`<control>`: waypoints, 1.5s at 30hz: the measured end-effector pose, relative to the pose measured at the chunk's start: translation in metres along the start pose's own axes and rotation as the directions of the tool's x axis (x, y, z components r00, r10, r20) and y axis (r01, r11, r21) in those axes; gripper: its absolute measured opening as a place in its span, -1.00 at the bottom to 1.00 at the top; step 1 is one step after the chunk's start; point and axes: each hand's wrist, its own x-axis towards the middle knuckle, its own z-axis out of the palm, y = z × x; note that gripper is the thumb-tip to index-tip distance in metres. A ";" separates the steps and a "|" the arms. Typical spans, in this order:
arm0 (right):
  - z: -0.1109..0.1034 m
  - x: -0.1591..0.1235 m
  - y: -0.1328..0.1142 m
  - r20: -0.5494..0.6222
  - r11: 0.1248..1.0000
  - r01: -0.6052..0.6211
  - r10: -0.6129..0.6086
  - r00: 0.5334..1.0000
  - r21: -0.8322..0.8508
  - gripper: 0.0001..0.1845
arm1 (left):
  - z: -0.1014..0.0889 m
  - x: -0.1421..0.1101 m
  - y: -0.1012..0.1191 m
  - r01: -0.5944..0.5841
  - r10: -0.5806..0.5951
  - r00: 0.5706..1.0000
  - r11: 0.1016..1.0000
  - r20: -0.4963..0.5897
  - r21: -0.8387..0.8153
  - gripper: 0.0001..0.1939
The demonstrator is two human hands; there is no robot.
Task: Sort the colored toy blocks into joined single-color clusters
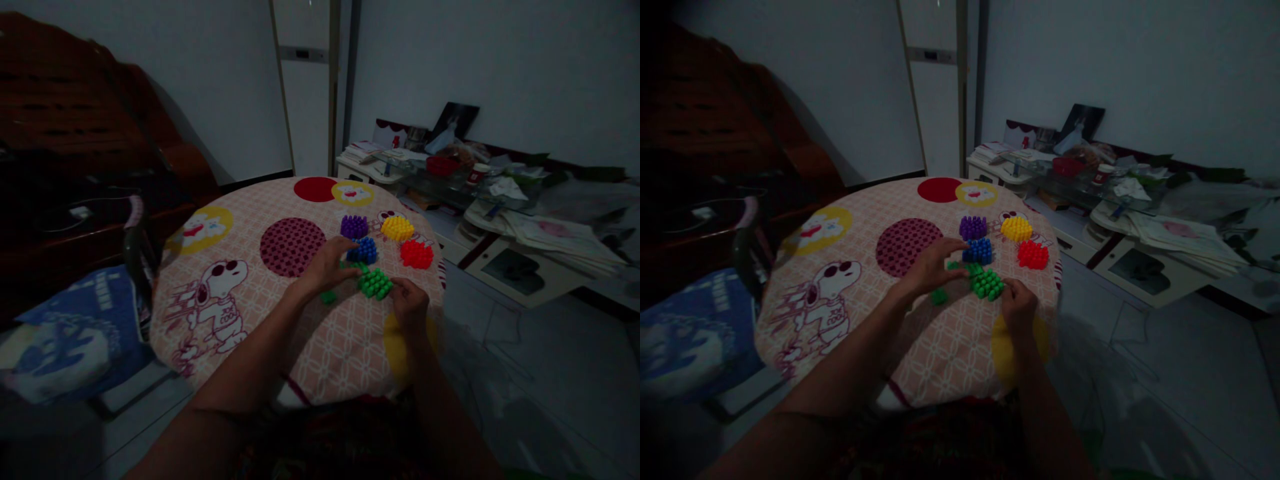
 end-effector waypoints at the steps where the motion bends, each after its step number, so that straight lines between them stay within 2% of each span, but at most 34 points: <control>1: 0.000 -0.001 0.000 -0.003 1.000 0.001 -0.001 1.000 0.014 -0.69 | -0.018 -0.003 -0.007 0.071 -0.071 0.997 0.997 -0.010 0.015 -0.48; 4: -0.001 -0.002 -0.002 -0.003 0.999 -0.009 0.009 1.000 0.034 -0.69 | -0.063 -0.020 -0.029 0.274 -0.280 0.960 0.950 0.023 0.147 -0.65; 7: -0.001 -0.002 -0.004 -0.017 1.000 -0.004 0.004 1.000 0.018 -0.70 | -0.086 -0.045 -0.043 0.347 -0.411 0.893 0.887 0.181 0.304 -0.77; 11: -0.002 -0.001 -0.004 -0.022 1.000 0.022 -0.022 1.000 -0.014 -0.69 | -0.081 -0.068 -0.045 0.327 -0.428 0.797 0.899 0.425 0.291 -0.80; 15: -0.001 -0.001 -0.001 -0.019 1.000 0.010 -0.010 1.000 0.001 -0.69 | -0.065 -0.070 -0.039 0.313 -0.444 0.760 0.890 0.475 0.332 -0.84; 18: 0.000 -0.001 0.000 -0.008 0.999 -0.008 0.008 1.000 0.035 -0.69 | -0.059 -0.065 -0.036 0.280 -0.422 0.782 0.895 0.459 0.346 -0.88; 22: 0.001 0.000 0.000 0.005 0.998 -0.027 0.027 1.000 0.053 -0.69 | -0.056 -0.052 -0.024 0.225 -0.326 0.854 0.934 0.405 0.278 -0.88; 25: 0.002 0.001 0.000 -0.007 0.999 -0.027 0.027 1.000 0.042 -0.67 | -0.051 -0.039 -0.008 0.144 -0.194 0.918 0.976 0.345 0.163 -0.85; 27: 0.002 0.002 0.000 -0.007 0.999 -0.023 0.023 1.000 0.044 -0.66 | -0.043 -0.030 0.005 0.047 -0.070 0.944 0.996 0.323 0.078 -0.83; 29: 0.002 0.001 -0.001 -0.002 0.999 -0.020 0.020 1.000 0.049 -0.67 | -0.030 -0.023 0.016 -0.050 0.044 0.946 0.999 0.320 0.010 -0.80; 31: 0.001 0.001 -0.001 -0.002 0.998 -0.021 0.021 1.000 0.054 -0.67 | -0.012 -0.018 0.027 -0.110 0.109 0.944 0.994 0.310 -0.015 -0.78; 37: 0.000 0.001 -0.005 -0.020 0.999 0.001 0.000 1.000 0.035 -0.69 | 0.039 -0.021 0.043 -0.136 0.123 0.961 0.990 0.247 0.039 -0.81; 40: 0.001 0.002 -0.004 -0.019 0.999 0.012 -0.011 1.000 0.035 -0.69 | 0.051 -0.024 0.042 -0.162 0.147 0.966 0.985 0.214 0.056 -0.84; 45: 0.002 0.002 -0.002 -0.024 0.999 0.002 -0.001 1.000 0.044 -0.69 | 0.062 -0.025 0.037 -0.200 0.186 0.969 0.977 0.163 0.070 -0.90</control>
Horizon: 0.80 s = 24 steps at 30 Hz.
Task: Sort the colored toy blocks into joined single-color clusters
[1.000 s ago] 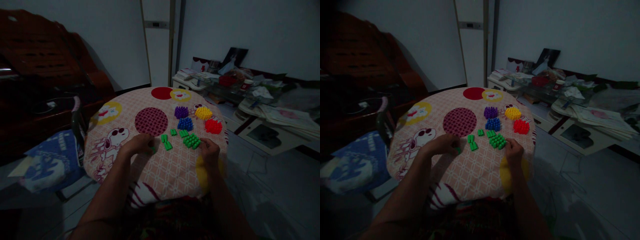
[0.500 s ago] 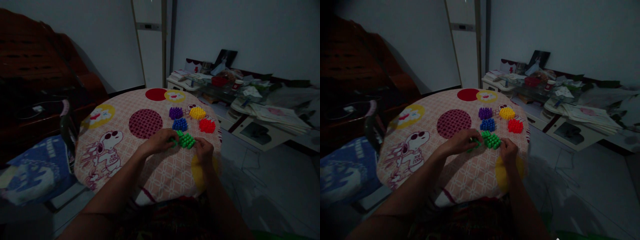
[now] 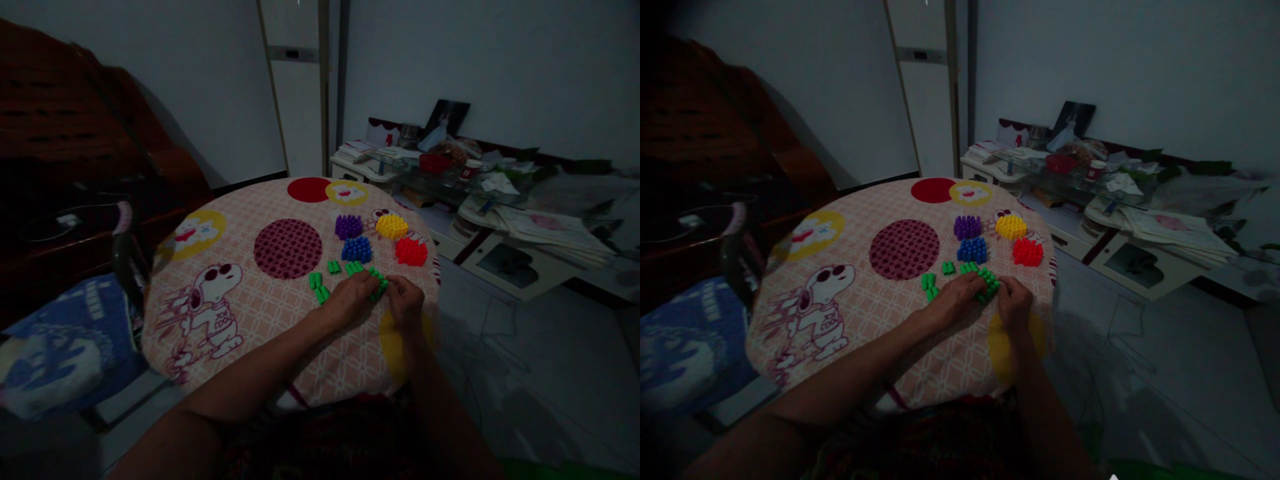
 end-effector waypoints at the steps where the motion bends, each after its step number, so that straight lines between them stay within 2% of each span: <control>1: 0.000 0.000 0.000 -0.001 1.000 0.003 -0.003 1.000 -0.001 -0.69 | 0.002 0.000 -0.001 -0.001 0.001 1.000 1.000 -0.018 0.008 -0.91; 5: -0.001 0.000 0.000 0.009 1.000 0.022 -0.022 1.000 -0.016 -0.70 | 0.007 -0.001 -0.001 0.000 0.002 0.997 1.000 -0.080 0.026 -0.90; 10: -0.001 0.001 0.000 0.006 0.999 0.042 -0.041 0.999 -0.028 -0.71 | 0.010 -0.002 0.002 0.001 0.001 0.994 1.000 -0.105 0.022 -0.91; 12: 0.000 0.000 0.001 0.007 0.999 0.029 -0.029 1.000 -0.016 -0.71 | 0.006 -0.002 0.002 0.006 -0.004 0.994 1.000 -0.109 0.022 -0.90; 15: 0.001 -0.001 0.003 0.013 1.000 0.003 -0.003 1.000 0.013 -0.70 | -0.012 -0.001 -0.007 0.028 -0.029 0.988 1.000 -0.149 -0.010 -0.80; 17: 0.001 -0.001 0.005 0.016 0.999 -0.018 0.017 1.000 0.029 -0.69 | -0.027 0.001 -0.022 0.093 -0.095 0.978 0.995 -0.184 -0.022 -0.79; 20: 0.003 -0.001 0.008 0.022 0.998 -0.036 0.035 0.999 0.041 -0.70 | -0.040 0.005 -0.051 0.283 -0.262 0.943 0.956 -0.204 0.077 -0.83; 22: 0.003 0.000 0.009 0.028 0.999 -0.025 0.024 0.999 0.035 -0.70 | -0.039 0.008 -0.067 0.406 -0.385 0.911 0.897 -0.145 0.171 -0.82; 24: 0.003 0.000 0.009 0.024 1.000 -0.003 0.002 1.000 0.014 -0.71 | -0.034 0.009 -0.078 0.465 -0.463 0.884 0.854 -0.064 0.232 -0.82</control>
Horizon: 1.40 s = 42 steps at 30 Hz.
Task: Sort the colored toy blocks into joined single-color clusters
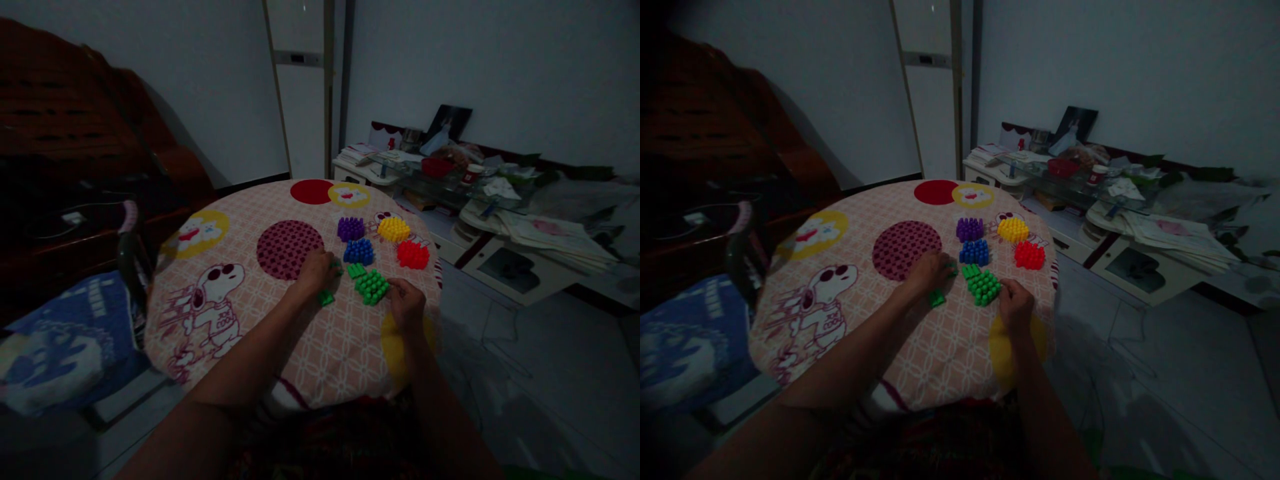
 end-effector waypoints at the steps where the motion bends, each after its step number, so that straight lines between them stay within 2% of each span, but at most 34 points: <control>1: 0.000 0.000 0.000 -0.001 1.000 0.012 -0.012 1.000 -0.007 -0.71 | 0.003 0.001 -0.002 0.011 -0.011 1.000 1.000 0.028 0.011 -0.81; 4: -0.001 0.000 0.000 0.006 1.000 0.025 -0.025 1.000 -0.004 -0.72 | 0.007 -0.001 -0.002 0.028 -0.028 1.000 0.999 0.015 -0.030 -0.80; 7: -0.001 0.000 0.000 0.006 1.000 0.014 -0.014 1.000 -0.006 -0.72 | 0.000 -0.007 0.003 0.028 -0.031 0.999 0.992 -0.025 -0.126 -0.82; 12: -0.001 0.000 -0.001 0.010 1.000 0.004 -0.004 1.000 0.006 -0.70 | -0.014 -0.011 0.023 -0.074 0.029 0.987 0.954 -0.155 -0.289 -0.84; 15: -0.002 0.000 -0.003 0.006 1.000 0.010 -0.010 1.000 0.008 -0.70 | -0.012 -0.008 0.036 -0.121 0.072 0.985 0.934 -0.156 -0.335 -0.83; 22: -0.003 0.001 -0.003 0.011 1.000 0.015 -0.014 1.000 -0.015 -0.71 | 0.003 -0.002 0.050 -0.159 0.134 0.986 0.943 -0.103 -0.292 -0.83; 31: -0.003 0.000 -0.005 0.013 1.000 0.018 -0.017 1.000 -0.009 -0.70 | 0.003 0.000 0.047 -0.157 0.139 0.986 0.953 -0.086 -0.259 -0.84; 38: -0.003 0.001 -0.006 0.017 1.000 0.007 -0.007 1.000 -0.019 -0.69 | 0.010 -0.002 0.046 -0.201 0.196 0.980 0.954 -0.042 -0.221 -0.79; 42: -0.002 0.000 -0.004 0.012 1.000 0.006 -0.006 1.000 -0.008 -0.70 | 0.007 0.002 0.037 -0.140 0.124 0.988 0.972 -0.094 -0.187 -0.74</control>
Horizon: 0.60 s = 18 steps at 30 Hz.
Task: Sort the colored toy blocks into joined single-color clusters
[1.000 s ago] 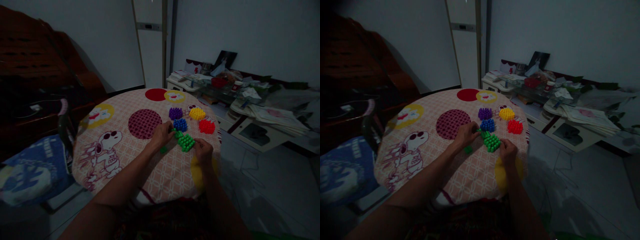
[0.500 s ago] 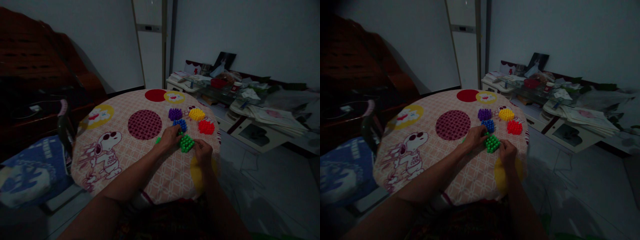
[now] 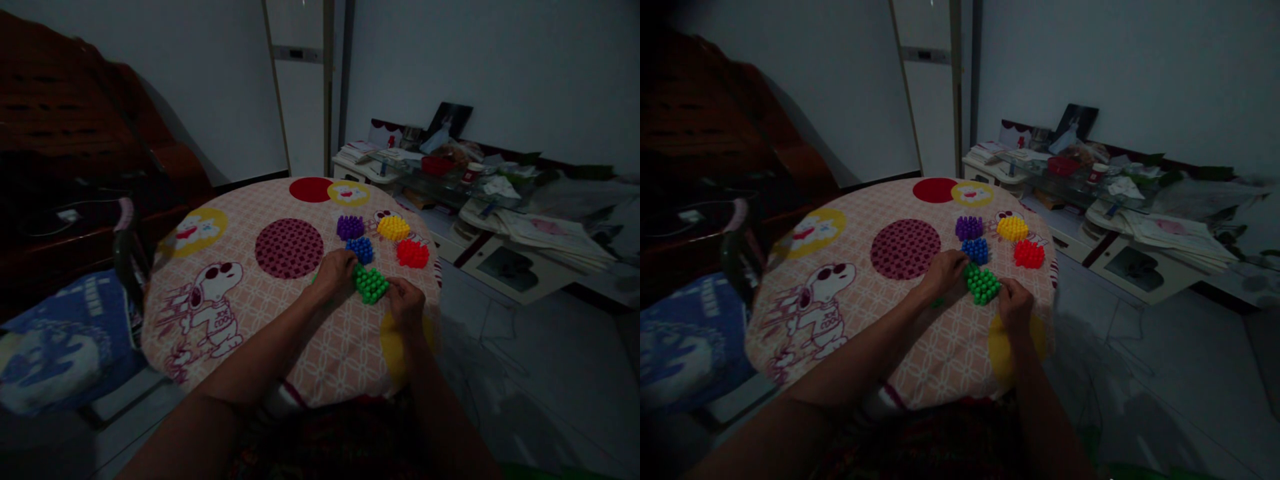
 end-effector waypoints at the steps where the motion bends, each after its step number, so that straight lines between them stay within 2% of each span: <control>1: 0.000 0.000 0.000 -0.002 1.000 -0.003 0.003 1.000 0.007 -0.70 | -0.002 0.001 -0.002 0.032 -0.031 0.999 0.999 -0.010 0.021 -0.74; 4: 0.000 0.000 0.000 -0.005 1.000 -0.005 0.005 1.000 0.018 -0.70 | -0.004 0.001 -0.007 0.108 -0.111 0.993 0.991 0.038 0.081 -0.74; 7: 0.000 0.000 -0.001 -0.002 1.000 0.004 -0.004 1.000 0.022 -0.71 | 0.001 0.000 -0.008 0.119 -0.132 0.986 0.985 0.103 0.127 -0.72; 11: -0.001 0.000 -0.001 0.003 1.000 -0.004 0.004 1.000 0.022 -0.71 | 0.009 -0.002 -0.009 0.123 -0.136 0.987 0.981 0.087 0.147 -0.74; 14: -0.001 0.000 0.000 0.010 1.000 -0.006 0.006 1.000 0.026 -0.71 | 0.011 0.000 -0.012 0.163 -0.166 0.984 0.985 0.067 0.052 -0.78; 18: 0.000 0.000 0.002 0.001 1.000 0.014 -0.014 1.000 0.010 -0.71 | 0.013 0.002 -0.017 0.255 -0.252 0.967 0.949 0.042 -0.183 -0.85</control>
